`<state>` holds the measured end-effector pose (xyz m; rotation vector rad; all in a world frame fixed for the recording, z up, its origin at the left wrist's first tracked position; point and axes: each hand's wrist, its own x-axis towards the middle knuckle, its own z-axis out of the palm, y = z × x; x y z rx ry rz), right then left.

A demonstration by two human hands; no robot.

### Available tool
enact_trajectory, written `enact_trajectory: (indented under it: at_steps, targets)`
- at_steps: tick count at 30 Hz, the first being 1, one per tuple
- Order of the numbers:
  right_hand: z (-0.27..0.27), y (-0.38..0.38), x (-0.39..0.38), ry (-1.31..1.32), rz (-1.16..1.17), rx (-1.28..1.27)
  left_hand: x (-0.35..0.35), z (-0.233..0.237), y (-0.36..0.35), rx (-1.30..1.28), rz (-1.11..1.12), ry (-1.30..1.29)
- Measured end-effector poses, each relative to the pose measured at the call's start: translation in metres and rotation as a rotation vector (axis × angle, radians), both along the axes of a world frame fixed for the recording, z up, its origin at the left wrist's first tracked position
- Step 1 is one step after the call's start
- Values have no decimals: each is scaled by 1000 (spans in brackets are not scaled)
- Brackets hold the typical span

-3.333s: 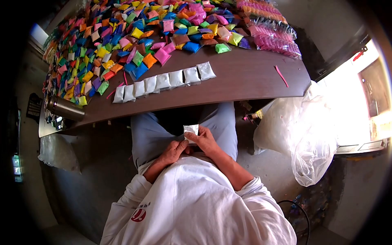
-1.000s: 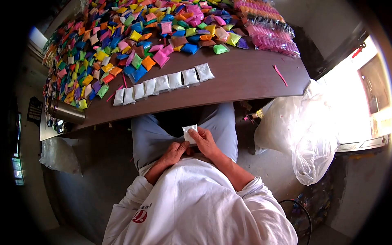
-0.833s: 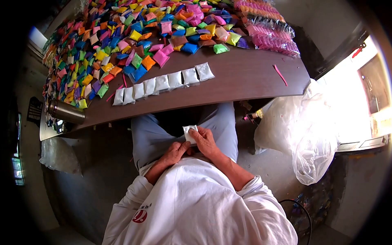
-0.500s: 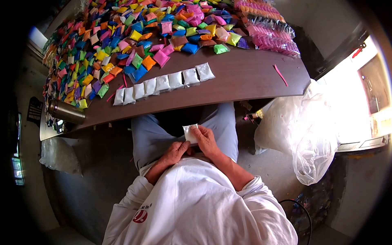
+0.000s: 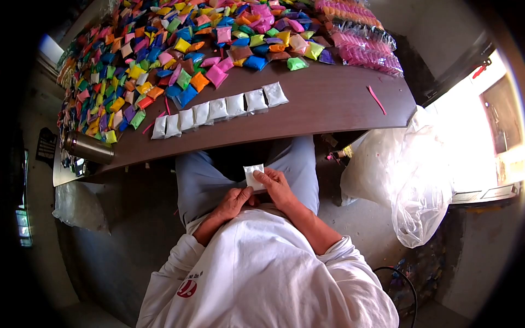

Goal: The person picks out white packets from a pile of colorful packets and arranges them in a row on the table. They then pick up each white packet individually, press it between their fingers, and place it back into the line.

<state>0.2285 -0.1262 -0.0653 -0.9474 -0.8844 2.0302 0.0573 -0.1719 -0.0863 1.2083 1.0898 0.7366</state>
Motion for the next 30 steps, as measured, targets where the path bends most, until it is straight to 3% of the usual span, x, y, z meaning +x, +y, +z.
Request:
enact_trajectory:
  at_steps: [3, 10, 13, 19, 22, 24, 25, 30]
  targets:
    - [6, 0, -7, -108, -43, 22, 1, 2, 0, -10, -5, 38]
    - [-7, 3, -8, -76, -80, 127, 1, 13, 2, -15, -66, 154]
    - [-3, 3, -6, -29, -66, -26, 0, 5, 1, -45, -9, 72]
    - [-15, 3, -4, -34, -7, 140, 1, 11, 3, -15, -25, 94]
    - [-2, 4, -4, -30, 17, 115, 0, 12, 2, -40, -8, 86]
    - [11, 3, 1, 34, 69, -172, 1, 7, 1, -31, 21, 31]
    - [10, 3, 2, 33, 69, -174, 0, 7, 1, -32, 21, 31]
    - [3, 1, 3, -42, 99, 94, 2, 8, 1, -20, -24, 72]
